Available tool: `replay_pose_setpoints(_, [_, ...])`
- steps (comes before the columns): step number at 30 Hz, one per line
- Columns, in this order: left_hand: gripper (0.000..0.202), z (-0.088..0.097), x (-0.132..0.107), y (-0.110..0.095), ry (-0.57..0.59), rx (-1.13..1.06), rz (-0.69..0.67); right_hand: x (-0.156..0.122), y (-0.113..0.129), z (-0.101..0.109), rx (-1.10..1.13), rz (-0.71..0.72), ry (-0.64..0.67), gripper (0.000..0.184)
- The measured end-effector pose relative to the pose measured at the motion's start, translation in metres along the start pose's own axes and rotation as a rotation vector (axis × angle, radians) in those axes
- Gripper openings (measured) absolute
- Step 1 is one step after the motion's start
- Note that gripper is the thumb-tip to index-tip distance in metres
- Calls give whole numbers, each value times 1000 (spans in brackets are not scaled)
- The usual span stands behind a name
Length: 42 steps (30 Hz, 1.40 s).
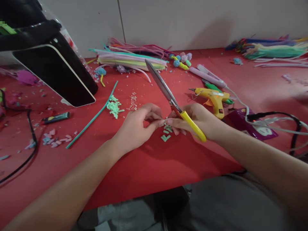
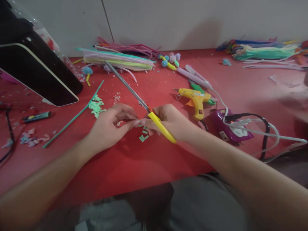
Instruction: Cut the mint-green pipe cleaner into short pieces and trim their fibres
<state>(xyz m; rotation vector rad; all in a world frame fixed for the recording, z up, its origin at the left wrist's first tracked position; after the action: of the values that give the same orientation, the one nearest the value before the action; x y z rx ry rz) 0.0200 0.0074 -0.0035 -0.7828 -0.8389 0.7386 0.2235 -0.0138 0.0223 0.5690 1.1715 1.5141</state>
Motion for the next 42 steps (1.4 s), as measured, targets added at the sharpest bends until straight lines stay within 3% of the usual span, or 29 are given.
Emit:
replay_pose_setpoints(7, [16, 2, 0, 3, 53, 81, 15, 1, 0, -1, 22, 19, -18, 39])
replay_pose_setpoints(12, [6, 7, 4, 1, 128, 244, -97, 2, -2, 0, 38, 53, -63, 38])
replay_pose_setpoints(24, [4, 7, 3, -4, 22, 268, -189, 2, -2, -1, 44, 33, -75, 38])
replay_pose_setpoints(42, [7, 5, 1, -3, -5, 299, -251, 2, 2, -6, 52, 9, -78, 44])
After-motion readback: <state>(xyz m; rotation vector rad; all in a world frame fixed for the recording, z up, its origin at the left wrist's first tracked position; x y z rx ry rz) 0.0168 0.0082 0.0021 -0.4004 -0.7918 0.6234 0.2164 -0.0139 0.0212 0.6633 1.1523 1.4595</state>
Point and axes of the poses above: each hand's wrist, its own x-axis towards the middle knuckle, its own z-axis out of the back of the hand, y = z × x, the point moved 1 cm from there along x, towards the middle knuckle, and after that the axes turned 2 degrees about -z, right-handed, at the moved point
